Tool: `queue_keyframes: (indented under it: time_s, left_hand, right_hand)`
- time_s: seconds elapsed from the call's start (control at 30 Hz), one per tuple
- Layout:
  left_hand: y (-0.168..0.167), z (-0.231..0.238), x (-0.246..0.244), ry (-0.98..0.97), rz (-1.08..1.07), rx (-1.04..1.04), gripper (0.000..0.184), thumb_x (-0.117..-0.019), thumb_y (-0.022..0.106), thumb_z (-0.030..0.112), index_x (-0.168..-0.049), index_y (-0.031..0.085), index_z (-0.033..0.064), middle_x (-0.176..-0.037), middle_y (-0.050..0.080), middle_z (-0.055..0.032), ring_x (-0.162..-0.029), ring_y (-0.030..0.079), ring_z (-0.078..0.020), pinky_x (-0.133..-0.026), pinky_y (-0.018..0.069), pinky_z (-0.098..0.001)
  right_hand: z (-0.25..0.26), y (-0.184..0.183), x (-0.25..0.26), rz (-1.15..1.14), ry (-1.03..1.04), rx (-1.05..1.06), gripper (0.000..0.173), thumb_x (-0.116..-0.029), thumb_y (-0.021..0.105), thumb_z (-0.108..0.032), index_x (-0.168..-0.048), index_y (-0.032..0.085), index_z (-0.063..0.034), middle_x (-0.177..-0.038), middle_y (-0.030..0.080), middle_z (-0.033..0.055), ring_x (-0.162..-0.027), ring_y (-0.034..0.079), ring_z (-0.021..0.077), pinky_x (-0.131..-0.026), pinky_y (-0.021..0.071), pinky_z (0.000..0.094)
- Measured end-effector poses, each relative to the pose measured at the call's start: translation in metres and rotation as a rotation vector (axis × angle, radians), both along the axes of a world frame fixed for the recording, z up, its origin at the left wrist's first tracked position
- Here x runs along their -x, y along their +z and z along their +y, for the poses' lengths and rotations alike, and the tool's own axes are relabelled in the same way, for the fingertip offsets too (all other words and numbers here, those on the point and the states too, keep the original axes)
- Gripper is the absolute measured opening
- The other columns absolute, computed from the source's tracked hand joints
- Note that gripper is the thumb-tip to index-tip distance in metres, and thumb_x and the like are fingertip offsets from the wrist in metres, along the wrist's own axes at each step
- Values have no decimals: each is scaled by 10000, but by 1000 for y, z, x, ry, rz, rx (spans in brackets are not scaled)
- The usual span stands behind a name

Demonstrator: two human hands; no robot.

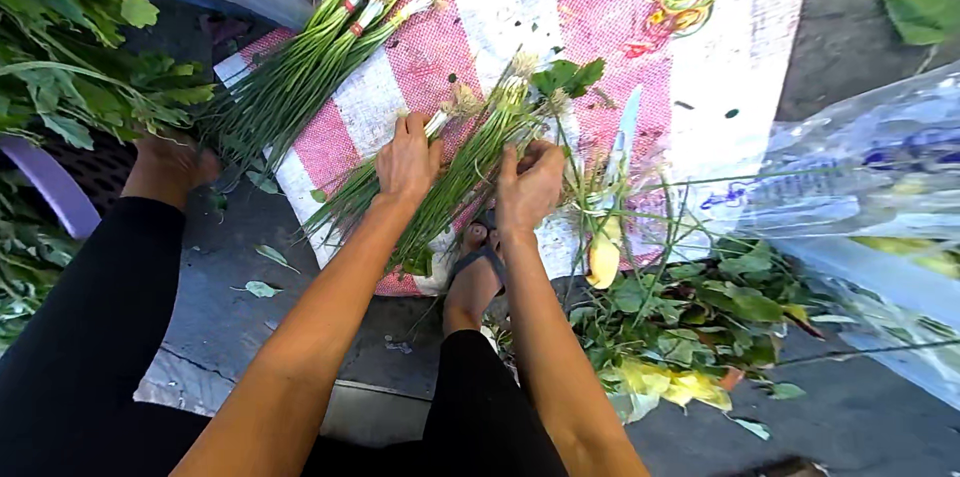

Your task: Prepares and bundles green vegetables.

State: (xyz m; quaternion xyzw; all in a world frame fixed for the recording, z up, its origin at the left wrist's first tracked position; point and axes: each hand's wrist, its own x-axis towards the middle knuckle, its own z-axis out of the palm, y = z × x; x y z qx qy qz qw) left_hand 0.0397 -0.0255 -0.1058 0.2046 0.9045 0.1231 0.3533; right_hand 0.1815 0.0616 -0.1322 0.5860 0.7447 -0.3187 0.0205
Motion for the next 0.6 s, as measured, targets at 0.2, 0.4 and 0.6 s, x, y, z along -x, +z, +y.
queue_keyframes:
  time_s: [0.2,0.4,0.6]
  left_hand:
    - [19,17,-6,160,69,-232,460,-984,655,251,-1385,557,51,-1259,641,-173,-989,687,-307,-815,561,-490]
    - [45,24,-23,127,-367,-577,236,-997,628,196,-1175,724,76,-1032,702,-67,-901,663,-150,-820,554,-380]
    - [28,26,-27,145,-620,-694,352,-923,731,142,-1233,639,3,-1024,693,-82,-849,653,-115,-802,557,-334]
  right_hand:
    - [20,19,7,244,-160,147,302,-948,665,-219,-1153,647,2,-1024,697,132,-861,688,218,-791,558,427]
    - [5,92,-21,736,-379,471,144,-953,707,-120,-1052,602,-120,-869,653,-6,-666,651,97,-594,589,256]
    - [-11,97,-33,927,-330,534,186,-926,703,-75,-1082,623,-136,-881,661,-13,-717,659,94,-657,599,253]
